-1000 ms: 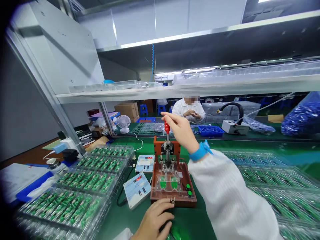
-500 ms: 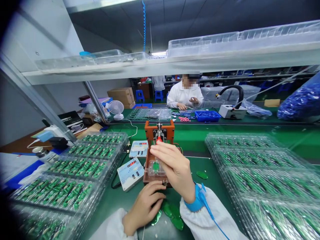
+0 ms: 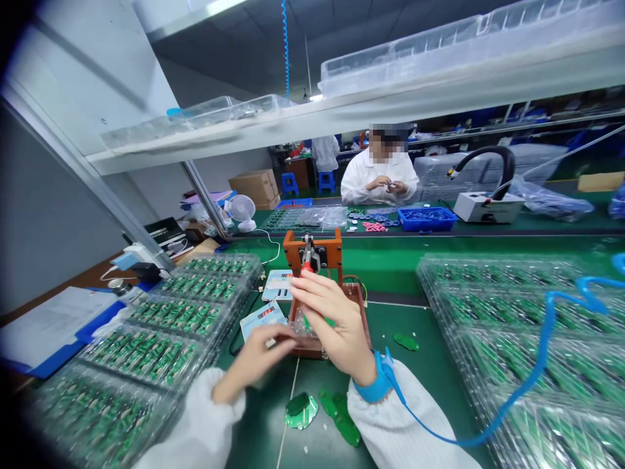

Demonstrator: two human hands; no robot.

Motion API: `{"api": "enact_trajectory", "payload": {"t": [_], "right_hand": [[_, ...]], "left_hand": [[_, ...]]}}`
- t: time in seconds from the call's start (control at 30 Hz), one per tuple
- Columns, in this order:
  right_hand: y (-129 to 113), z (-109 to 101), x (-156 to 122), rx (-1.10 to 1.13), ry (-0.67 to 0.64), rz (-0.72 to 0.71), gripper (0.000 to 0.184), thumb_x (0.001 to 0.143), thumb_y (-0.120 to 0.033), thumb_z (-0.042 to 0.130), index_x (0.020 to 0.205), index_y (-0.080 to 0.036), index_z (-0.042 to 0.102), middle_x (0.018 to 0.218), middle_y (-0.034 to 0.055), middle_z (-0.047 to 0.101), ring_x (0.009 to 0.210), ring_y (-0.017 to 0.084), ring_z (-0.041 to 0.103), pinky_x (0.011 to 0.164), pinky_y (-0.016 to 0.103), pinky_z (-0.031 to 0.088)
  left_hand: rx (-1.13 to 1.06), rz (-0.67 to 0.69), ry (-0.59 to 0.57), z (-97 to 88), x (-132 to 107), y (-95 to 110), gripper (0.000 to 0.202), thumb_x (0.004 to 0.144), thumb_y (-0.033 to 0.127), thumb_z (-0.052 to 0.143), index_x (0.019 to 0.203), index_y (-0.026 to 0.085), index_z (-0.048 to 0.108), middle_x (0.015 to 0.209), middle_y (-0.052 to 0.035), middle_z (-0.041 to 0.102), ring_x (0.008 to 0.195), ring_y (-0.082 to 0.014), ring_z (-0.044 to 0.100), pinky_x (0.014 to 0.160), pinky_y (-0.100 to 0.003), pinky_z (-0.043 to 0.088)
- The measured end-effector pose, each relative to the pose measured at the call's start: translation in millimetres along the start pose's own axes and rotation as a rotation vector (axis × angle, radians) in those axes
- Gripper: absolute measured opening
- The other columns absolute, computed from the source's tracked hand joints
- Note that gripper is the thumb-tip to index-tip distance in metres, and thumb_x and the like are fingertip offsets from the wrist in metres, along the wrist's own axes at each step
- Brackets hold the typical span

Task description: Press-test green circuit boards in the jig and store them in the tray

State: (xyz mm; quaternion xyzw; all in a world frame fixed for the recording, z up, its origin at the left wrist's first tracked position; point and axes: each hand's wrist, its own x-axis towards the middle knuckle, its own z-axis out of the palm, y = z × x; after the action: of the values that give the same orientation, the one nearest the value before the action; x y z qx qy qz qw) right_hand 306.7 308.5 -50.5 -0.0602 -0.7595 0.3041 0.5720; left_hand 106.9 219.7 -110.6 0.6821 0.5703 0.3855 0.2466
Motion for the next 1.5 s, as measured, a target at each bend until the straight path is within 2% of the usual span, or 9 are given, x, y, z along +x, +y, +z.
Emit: {"api": "enact_trajectory", "payload": {"t": [0.07,0.1,0.17,0.27,0.37,0.67,0.97,1.3,1.5], "right_hand": [[0.8,-1.0,0.4,0.031,0.001,0.003,0.046,0.097,-0.007,0.054,0.133,-0.036,0.062,0.134,-0.0014,0.063,0.134,0.023,0.051,0.113,0.044,0.044],[1.1,-1.2,0.5,0.042,0.002,0.004,0.046,0.097,-0.007,0.054,0.132,-0.036,0.063,0.134,-0.0017,0.064,0.133,0.022,0.051,0.113,0.044,0.044],[1.2,-0.8,0.6,0.053,0.005,0.009,0.045,0.098,-0.008,0.054,0.131,-0.036,0.064,0.134,-0.0017,0.064,0.134,0.022,0.051,0.113,0.044,0.044],[0.5,-0.1,1.4,0.062,0.007,0.013,0.044,0.098,-0.009,0.054,0.131,-0.036,0.064,0.133,-0.0013,0.064,0.134,0.022,0.051,0.112,0.045,0.045],[-0.7,0.0,2.9,0.074,0.008,0.007,0.042,0.099,-0.010,0.054,0.130,-0.036,0.064,0.132,-0.0007,0.065,0.133,0.022,0.052,0.111,0.045,0.047],[0.8,1.5,4.7,0.098,0.024,-0.001,0.043,0.099,-0.010,0.054,0.130,-0.037,0.065,0.132,-0.0011,0.065,0.132,0.021,0.053,0.111,0.044,0.048],[2.1,0.9,3.5,0.090,0.016,0.005,0.043,0.099,-0.010,0.053,0.130,-0.038,0.064,0.132,-0.0020,0.065,0.133,0.022,0.051,0.112,0.043,0.046],[0.3,0.3,3.2,0.072,0.019,0.003,0.038,0.099,-0.013,0.053,0.128,-0.035,0.067,0.130,0.0007,0.066,0.132,0.024,0.053,0.110,0.046,0.048],[0.8,0.6,4.0,0.065,0.021,0.007,0.037,0.100,-0.015,0.053,0.127,-0.035,0.067,0.129,0.0011,0.067,0.131,0.024,0.054,0.109,0.047,0.049]], "left_hand": [[0.215,-0.090,-0.039,-27.9,22.6,-9.7,0.019,0.091,0.028,0.065,0.106,0.021,0.072,0.112,-0.0067,0.073,0.103,-0.0236,0.067,0.093,-0.035,0.053],[0.359,-0.129,-0.093,-39.4,34.6,-15.5,0.032,0.085,0.027,0.072,0.117,0.021,0.070,0.128,-0.0091,0.067,0.120,-0.0276,0.060,0.105,-0.040,0.046],[0.622,-0.272,-0.255,-55.5,57.1,-26.0,0.070,0.073,0.030,0.084,0.137,0.021,0.058,0.156,-0.0148,0.040,0.143,-0.0377,0.035,0.118,-0.049,0.030],[0.826,-0.465,-0.502,-63.0,81.1,-35.3,0.110,0.063,0.043,0.090,0.155,0.023,0.034,0.166,-0.0154,0.005,0.151,-0.0439,0.004,0.121,-0.056,0.019],[0.894,-0.528,-0.627,-60.5,91.3,-39.7,0.123,0.059,0.050,0.090,0.159,0.026,0.021,0.166,-0.0131,-0.006,0.151,-0.0428,-0.005,0.121,-0.058,0.017],[0.904,-0.521,-0.689,-56.3,89.8,-52.7,0.129,0.057,0.059,0.086,0.160,0.025,0.016,0.167,-0.0110,-0.004,0.150,-0.0438,-0.006,0.121,-0.059,0.014],[0.920,-0.596,-0.687,-76.6,88.3,-55.9,0.138,0.049,0.065,0.086,0.160,0.028,0.012,0.166,-0.0098,-0.005,0.151,-0.0434,-0.005,0.120,-0.060,0.015],[0.937,-0.595,-0.731,-70.4,89.7,-51.5,0.143,0.044,0.066,0.087,0.160,0.027,0.013,0.166,-0.0119,-0.005,0.151,-0.0443,-0.004,0.119,-0.060,0.018],[0.918,-0.599,-0.729,-70.4,87.9,-59.1,0.144,0.043,0.065,0.089,0.160,0.027,0.015,0.166,-0.0128,-0.004,0.150,-0.0454,-0.006,0.119,-0.062,0.015]]}}
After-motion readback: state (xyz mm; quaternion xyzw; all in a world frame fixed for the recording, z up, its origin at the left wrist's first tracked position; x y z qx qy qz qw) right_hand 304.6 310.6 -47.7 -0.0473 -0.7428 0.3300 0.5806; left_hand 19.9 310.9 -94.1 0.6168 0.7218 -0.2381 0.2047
